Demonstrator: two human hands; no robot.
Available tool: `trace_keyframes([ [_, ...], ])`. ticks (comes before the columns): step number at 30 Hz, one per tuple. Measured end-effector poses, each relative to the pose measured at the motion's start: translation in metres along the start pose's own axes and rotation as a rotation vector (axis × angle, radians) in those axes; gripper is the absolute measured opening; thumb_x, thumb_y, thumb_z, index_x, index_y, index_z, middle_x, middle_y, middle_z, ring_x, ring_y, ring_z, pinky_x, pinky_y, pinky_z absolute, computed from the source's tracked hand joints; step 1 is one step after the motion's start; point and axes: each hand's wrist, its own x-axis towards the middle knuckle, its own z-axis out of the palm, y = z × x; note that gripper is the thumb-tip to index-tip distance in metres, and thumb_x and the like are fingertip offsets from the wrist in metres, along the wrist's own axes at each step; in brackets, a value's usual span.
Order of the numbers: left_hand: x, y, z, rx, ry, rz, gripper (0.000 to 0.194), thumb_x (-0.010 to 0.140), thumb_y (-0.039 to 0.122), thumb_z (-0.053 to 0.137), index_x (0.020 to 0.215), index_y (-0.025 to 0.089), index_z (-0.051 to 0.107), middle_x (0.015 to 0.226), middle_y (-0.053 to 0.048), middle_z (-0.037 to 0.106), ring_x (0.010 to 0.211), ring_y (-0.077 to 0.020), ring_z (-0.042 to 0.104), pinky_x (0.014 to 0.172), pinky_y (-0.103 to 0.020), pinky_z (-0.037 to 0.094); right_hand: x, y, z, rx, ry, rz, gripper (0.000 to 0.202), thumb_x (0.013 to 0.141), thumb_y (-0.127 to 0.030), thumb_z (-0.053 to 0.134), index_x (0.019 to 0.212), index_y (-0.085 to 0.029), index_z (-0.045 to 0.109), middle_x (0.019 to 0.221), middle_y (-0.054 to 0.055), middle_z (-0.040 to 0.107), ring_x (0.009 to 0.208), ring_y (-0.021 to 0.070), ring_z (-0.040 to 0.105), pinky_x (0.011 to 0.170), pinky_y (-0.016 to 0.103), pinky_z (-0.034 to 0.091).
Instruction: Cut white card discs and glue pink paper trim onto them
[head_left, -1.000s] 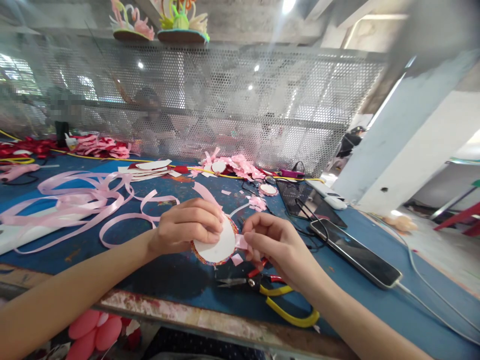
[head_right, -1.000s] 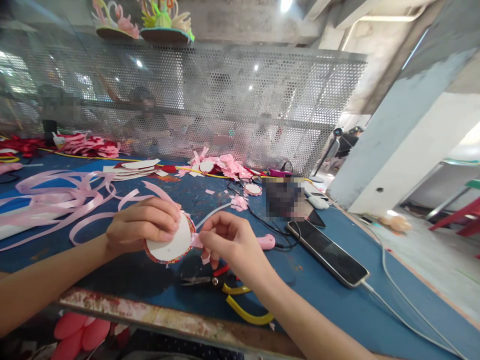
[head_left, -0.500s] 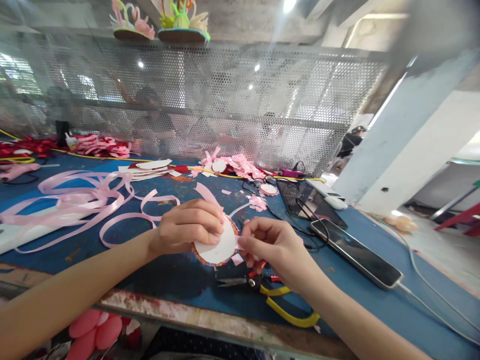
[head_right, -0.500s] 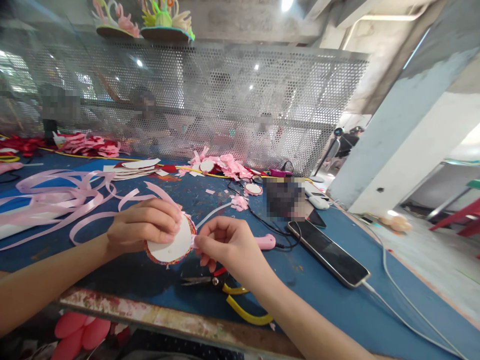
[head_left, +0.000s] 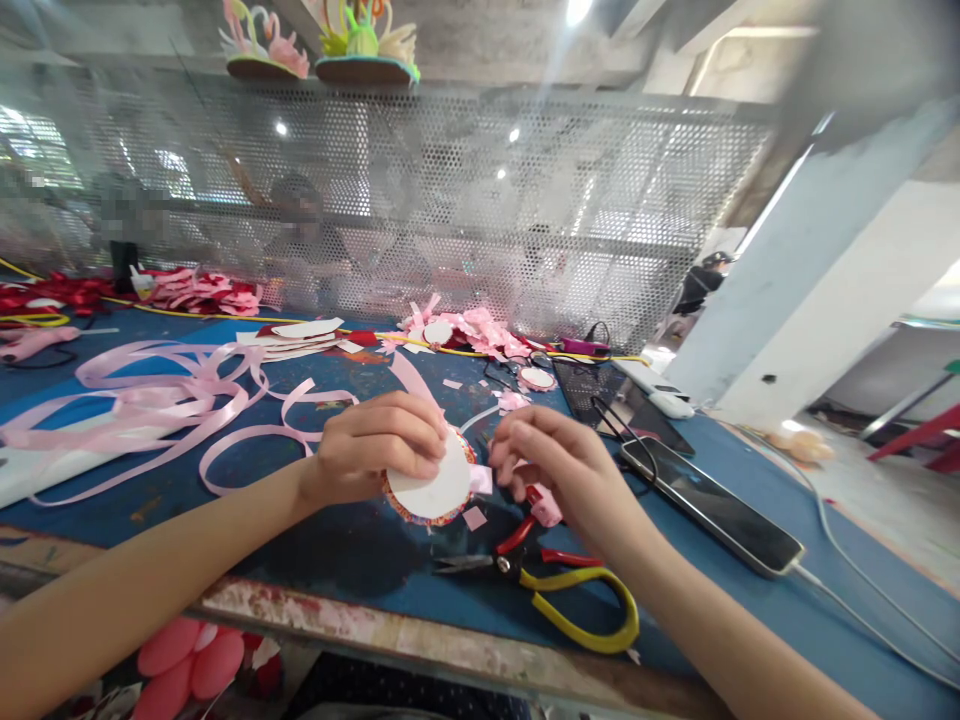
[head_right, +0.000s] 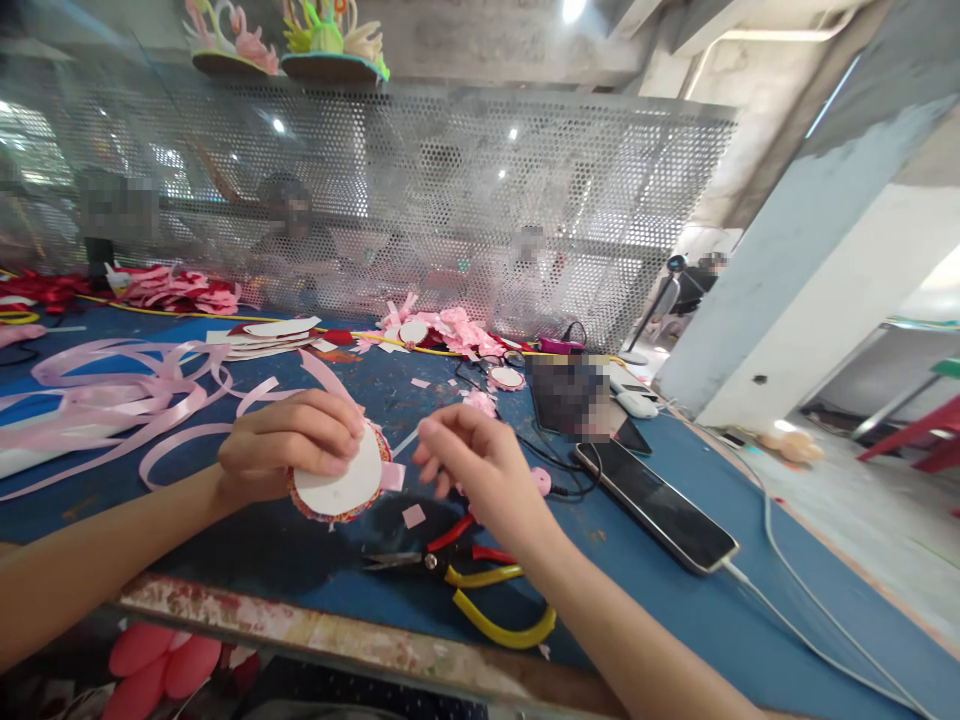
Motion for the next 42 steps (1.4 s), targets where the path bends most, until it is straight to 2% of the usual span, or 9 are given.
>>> trace_keyframes([
  [4,-0.007,-0.005,0.004,-0.089,0.087,-0.264,0.006,0.078,0.023,0.065,0.080,0.017,0.063,0.081,-0.006,0.068,0.082,-0.0176,0.065,0.073,-0.031,0.055,0.020,0.006,-0.034,-0.445,0.125,-0.135,0.026,0.074,-0.042,0.061,0.078,-0.017,0.057,0.076,0.004,0.063,0.067,0.0143,0.059,0.057,0.024,0.046],
  [10,-0.018,-0.022,0.013,-0.344,0.314,-1.209,0.038,0.063,0.033,0.077,0.090,0.013,0.058,0.074,-0.001,0.065,0.059,-0.0115,0.061,0.055,-0.024,0.053,0.030,0.005,-0.073,-0.991,-0.254,0.070,0.030,0.065,-0.027,0.066,0.093,-0.017,0.063,0.098,0.008,0.066,0.089,0.0224,0.062,0.074,0.029,0.048],
  [16,-0.021,-0.032,0.014,-0.653,0.377,-1.543,0.026,0.073,0.028,0.067,0.090,0.010,0.057,0.077,-0.005,0.064,0.058,-0.0096,0.059,0.056,-0.023,0.052,0.014,-0.005,-0.084,-1.082,-0.373,0.026,0.034,0.066,-0.007,0.057,0.095,-0.020,0.069,0.091,0.005,0.067,0.078,0.0169,0.063,0.061,0.020,0.044],
  [21,-0.022,-0.039,0.011,-0.341,0.259,-1.576,0.014,0.080,0.021,0.050,0.090,0.013,0.055,0.070,-0.002,0.060,0.053,-0.0096,0.055,0.050,-0.022,0.047,0.020,0.011,-0.079,-1.153,-0.428,-0.011,0.042,0.058,0.000,0.053,0.094,-0.018,0.067,0.093,0.010,0.066,0.080,0.0208,0.061,0.064,0.025,0.043],
  [25,-0.032,-0.047,0.005,-0.143,0.120,-1.605,0.024,0.073,0.027,0.061,0.093,0.014,0.058,0.068,-0.002,0.059,0.059,-0.0146,0.056,0.055,-0.026,0.047,0.030,0.017,-0.077,-1.188,-0.414,-0.029,0.033,0.059,-0.006,0.050,0.087,-0.018,0.063,0.083,0.006,0.065,0.071,0.0185,0.058,0.058,0.024,0.040],
  [27,-0.035,-0.047,0.003,0.064,0.021,-1.461,0.029,0.067,0.029,0.068,0.092,0.016,0.060,0.081,-0.005,0.061,0.082,-0.0207,0.058,0.072,-0.032,0.048,0.032,0.014,-0.077,-1.189,-0.339,-0.060,0.032,0.059,-0.007,0.048,0.087,-0.018,0.061,0.079,0.004,0.063,0.067,0.0167,0.055,0.057,0.024,0.038],
  [30,-0.031,-0.037,0.005,0.413,-0.225,-0.986,0.016,0.074,0.028,0.064,0.086,0.018,0.064,0.106,-0.008,0.059,0.108,-0.0257,0.047,0.095,-0.042,0.037,0.033,0.006,-0.075,-1.142,-0.203,-0.070,0.029,0.061,-0.014,0.050,0.089,-0.017,0.058,0.074,0.002,0.059,0.064,0.0156,0.051,0.057,0.024,0.036],
  [34,-0.021,-0.011,0.021,0.178,-0.525,-0.669,0.019,0.087,0.028,0.050,0.085,0.018,0.066,0.090,-0.005,0.064,0.088,-0.0170,0.056,0.086,-0.032,0.041,0.033,-0.001,-0.074,-0.947,0.040,-0.160,0.030,0.067,-0.034,0.057,0.092,-0.017,0.054,0.079,0.003,0.058,0.067,0.0160,0.050,0.059,0.025,0.037],
  [42,-0.023,0.006,0.043,-0.004,-0.719,-0.738,0.018,0.084,0.030,0.057,0.092,0.018,0.067,0.098,-0.006,0.062,0.095,-0.0188,0.053,0.086,-0.031,0.041,0.037,0.007,-0.073,-0.952,0.314,-0.201,0.025,0.072,-0.042,0.057,0.081,-0.019,0.055,0.063,0.000,0.052,0.056,0.0137,0.045,0.051,0.024,0.033],
])
